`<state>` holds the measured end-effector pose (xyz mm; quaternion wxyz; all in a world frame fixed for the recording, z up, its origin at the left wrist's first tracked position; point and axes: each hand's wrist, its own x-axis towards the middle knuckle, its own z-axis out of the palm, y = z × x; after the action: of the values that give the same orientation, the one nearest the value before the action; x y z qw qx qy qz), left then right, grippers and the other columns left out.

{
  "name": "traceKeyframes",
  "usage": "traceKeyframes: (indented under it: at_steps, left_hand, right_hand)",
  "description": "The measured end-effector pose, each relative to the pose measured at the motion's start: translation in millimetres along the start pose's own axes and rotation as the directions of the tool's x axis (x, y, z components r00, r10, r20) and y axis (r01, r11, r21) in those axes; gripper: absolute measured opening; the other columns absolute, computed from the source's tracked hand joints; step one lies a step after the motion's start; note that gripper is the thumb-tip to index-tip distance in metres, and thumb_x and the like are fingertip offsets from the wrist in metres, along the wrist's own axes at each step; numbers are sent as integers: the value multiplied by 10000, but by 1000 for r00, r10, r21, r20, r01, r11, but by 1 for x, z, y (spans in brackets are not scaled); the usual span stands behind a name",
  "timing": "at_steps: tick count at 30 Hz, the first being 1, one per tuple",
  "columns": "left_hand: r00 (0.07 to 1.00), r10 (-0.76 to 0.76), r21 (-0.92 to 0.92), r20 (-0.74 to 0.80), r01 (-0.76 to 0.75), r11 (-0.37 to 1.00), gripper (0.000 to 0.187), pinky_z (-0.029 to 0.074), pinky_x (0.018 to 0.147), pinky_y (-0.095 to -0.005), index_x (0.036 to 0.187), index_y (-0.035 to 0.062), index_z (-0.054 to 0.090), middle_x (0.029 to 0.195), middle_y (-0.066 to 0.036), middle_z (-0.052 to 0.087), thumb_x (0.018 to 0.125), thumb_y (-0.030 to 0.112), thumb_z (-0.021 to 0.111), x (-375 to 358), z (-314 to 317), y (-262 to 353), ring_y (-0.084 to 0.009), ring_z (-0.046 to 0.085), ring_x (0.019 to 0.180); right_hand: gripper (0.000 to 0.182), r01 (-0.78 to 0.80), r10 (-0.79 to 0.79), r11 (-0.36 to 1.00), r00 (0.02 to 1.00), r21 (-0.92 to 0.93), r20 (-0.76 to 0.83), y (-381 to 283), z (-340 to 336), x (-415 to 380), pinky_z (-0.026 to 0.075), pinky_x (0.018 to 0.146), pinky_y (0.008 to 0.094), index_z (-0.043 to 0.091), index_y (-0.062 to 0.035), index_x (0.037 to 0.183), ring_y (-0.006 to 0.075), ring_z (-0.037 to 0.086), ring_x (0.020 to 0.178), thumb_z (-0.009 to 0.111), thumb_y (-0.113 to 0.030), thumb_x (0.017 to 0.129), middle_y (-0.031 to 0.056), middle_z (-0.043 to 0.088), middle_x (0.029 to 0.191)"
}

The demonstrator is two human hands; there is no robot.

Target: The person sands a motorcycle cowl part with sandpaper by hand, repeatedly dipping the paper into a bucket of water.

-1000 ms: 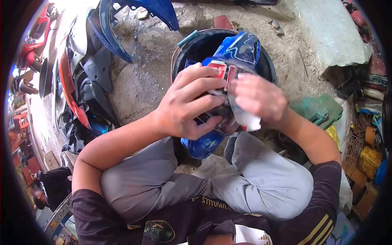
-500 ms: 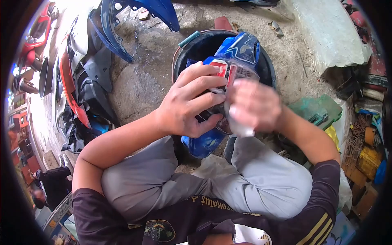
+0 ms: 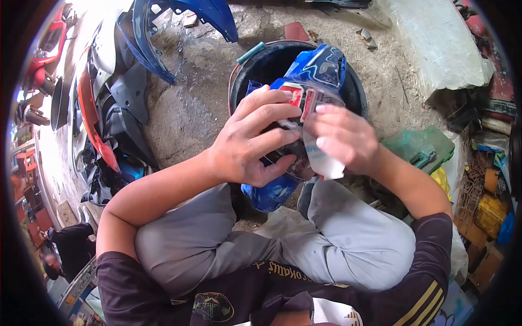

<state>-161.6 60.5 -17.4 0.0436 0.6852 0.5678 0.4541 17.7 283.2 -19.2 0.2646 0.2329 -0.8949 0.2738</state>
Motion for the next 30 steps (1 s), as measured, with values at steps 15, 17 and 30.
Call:
traceKeyframes:
  at_steps: [15, 17, 30]
  left_hand:
    - [1000, 9, -35, -19, -10, 999, 473, 482, 1127, -615, 1002, 69, 594, 1356, -181, 660, 665, 125, 922, 1, -1, -4, -449, 599, 1337]
    - [1000, 14, -22, -21, -15, 1000, 483, 484, 1131, -602, 1004, 72, 588, 1361, -180, 661, 664, 123, 926, 3, 0, -5, -448, 599, 1336]
    - [998, 37, -6, -58, -37, 999, 416, 505, 1084, -608, 892, 82, 605, 1316, -167, 667, 630, 120, 926, 5, 2, -5, -439, 619, 1303]
  right_hand:
    - [285, 48, -46, 997, 998, -57, 38, -19, 0, 14, 618, 1043, 539, 693, -55, 1119, 371, 759, 1136, 795, -126, 862, 146, 761, 1143]
    - [212, -28, 20, 995, 996, -92, -84, 18, -1, 7, 636, 1023, 493, 667, -68, 1019, 346, 772, 1110, 787, -141, 861, 145, 761, 1140]
    - [256, 44, -47, 992, 999, -115, -26, -6, 4, 4, 641, 1017, 510, 656, -66, 1112, 348, 762, 1085, 761, -95, 881, 124, 750, 1128]
